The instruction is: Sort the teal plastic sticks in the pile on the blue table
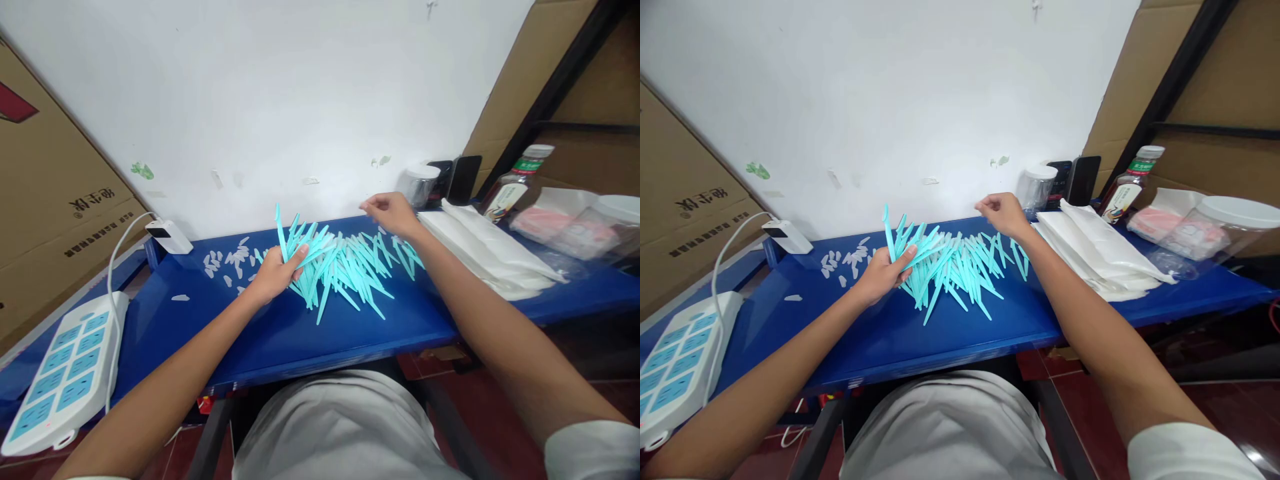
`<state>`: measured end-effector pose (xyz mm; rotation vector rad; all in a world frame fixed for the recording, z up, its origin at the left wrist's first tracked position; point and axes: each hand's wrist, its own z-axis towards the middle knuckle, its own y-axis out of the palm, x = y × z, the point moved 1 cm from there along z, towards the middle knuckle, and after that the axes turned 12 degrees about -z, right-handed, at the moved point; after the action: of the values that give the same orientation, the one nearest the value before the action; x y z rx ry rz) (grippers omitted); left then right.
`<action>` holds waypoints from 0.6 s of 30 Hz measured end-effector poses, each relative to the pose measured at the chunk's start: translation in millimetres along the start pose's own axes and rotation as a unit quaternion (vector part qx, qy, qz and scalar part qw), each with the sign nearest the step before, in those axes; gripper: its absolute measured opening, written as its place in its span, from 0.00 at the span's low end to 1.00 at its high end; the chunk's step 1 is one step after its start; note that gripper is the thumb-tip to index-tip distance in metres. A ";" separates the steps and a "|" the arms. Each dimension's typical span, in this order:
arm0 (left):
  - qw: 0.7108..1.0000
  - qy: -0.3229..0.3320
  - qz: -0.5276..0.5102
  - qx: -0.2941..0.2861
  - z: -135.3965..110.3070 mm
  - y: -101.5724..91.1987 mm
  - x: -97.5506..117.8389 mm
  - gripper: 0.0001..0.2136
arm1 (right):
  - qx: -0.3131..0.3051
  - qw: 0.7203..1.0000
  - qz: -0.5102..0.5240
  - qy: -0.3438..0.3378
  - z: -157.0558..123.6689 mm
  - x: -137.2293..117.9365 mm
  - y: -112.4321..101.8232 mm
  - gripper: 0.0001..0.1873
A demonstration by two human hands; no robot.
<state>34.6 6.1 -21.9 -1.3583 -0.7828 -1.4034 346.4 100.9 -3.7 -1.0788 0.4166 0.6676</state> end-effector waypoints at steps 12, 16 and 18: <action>1.000 0.000 0.031 -0.005 -0.2 -1.2 0.6 0.28 | -0.174 0.917 -0.344 0.100 18.8 74.8 0.8 0.15; 0.999 0.001 0.035 -0.012 -0.6 -1.3 0.5 0.28 | -0.161 0.932 -0.315 0.083 18.4 65.8 0.6 0.16; 0.999 0.001 0.036 -0.011 -0.6 -1.5 0.1 0.29 | -0.136 0.961 -0.234 0.059 14.8 51.5 0.6 0.16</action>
<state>32.9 6.0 -21.6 -1.3883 -0.7132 -1.3608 383.8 129.6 -29.3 -1.4243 0.1593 0.2414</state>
